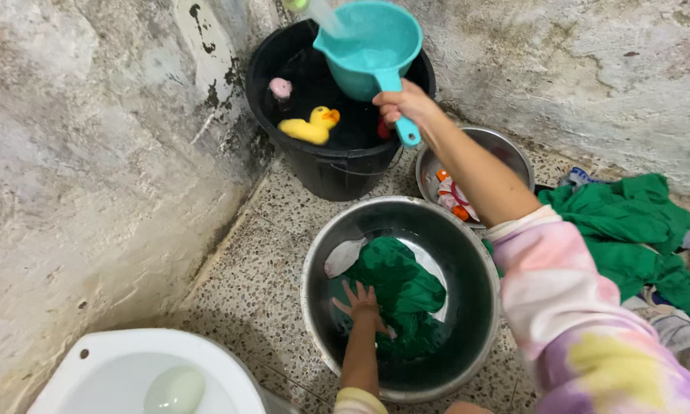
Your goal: The person washes clothes by hand in a metal basin. They scoop water from a black bucket using a blue scoop, pour it over the clothes, agitate and rinse them, then transfer the wet items to a second basin. They repeat this process with additional garments.
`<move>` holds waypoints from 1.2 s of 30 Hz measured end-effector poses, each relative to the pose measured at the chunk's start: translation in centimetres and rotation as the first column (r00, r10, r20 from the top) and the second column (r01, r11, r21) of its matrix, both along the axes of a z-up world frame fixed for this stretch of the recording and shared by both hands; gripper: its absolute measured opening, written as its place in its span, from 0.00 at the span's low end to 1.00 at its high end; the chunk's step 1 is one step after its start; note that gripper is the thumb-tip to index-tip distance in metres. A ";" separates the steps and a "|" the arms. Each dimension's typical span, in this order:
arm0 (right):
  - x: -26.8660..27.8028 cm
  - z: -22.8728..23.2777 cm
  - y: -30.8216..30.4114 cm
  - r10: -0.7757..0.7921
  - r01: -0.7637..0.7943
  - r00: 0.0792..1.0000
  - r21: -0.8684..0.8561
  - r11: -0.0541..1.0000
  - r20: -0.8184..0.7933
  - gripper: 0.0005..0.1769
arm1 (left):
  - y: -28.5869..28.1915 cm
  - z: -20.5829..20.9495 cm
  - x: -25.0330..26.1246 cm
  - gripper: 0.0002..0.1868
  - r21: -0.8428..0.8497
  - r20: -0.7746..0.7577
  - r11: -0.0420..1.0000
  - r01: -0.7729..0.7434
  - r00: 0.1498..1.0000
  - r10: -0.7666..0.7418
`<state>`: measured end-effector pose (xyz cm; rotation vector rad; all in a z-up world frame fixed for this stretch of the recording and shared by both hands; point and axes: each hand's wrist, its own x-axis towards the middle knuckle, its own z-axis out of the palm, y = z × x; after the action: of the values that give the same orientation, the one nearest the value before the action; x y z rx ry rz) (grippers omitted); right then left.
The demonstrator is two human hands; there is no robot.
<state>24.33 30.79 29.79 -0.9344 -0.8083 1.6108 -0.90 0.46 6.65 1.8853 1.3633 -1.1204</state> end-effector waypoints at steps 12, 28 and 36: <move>7.3 11.9 -11.2 0.021 -0.048 0.980 0.134 0.990 0.196 0.23 | -0.1 0.5 0.0 0.87 0.012 0.002 1.000 -0.003 1.000 0.003; 8.6 5.2 -38.9 0.314 -0.262 0.938 -0.288 0.921 0.149 0.33 | -0.6 -0.1 -0.2 0.87 0.096 0.037 0.995 -0.021 0.999 0.018; 6.0 -3.9 -41.8 0.483 -0.390 0.863 -0.412 0.823 0.149 0.28 | -0.5 -1.4 -0.1 0.87 0.070 0.046 0.997 -0.036 0.998 0.033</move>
<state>30.34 -11.02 25.86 -1.3069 -0.9628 2.1325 -1.02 -0.05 5.28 1.9176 1.4222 -1.0192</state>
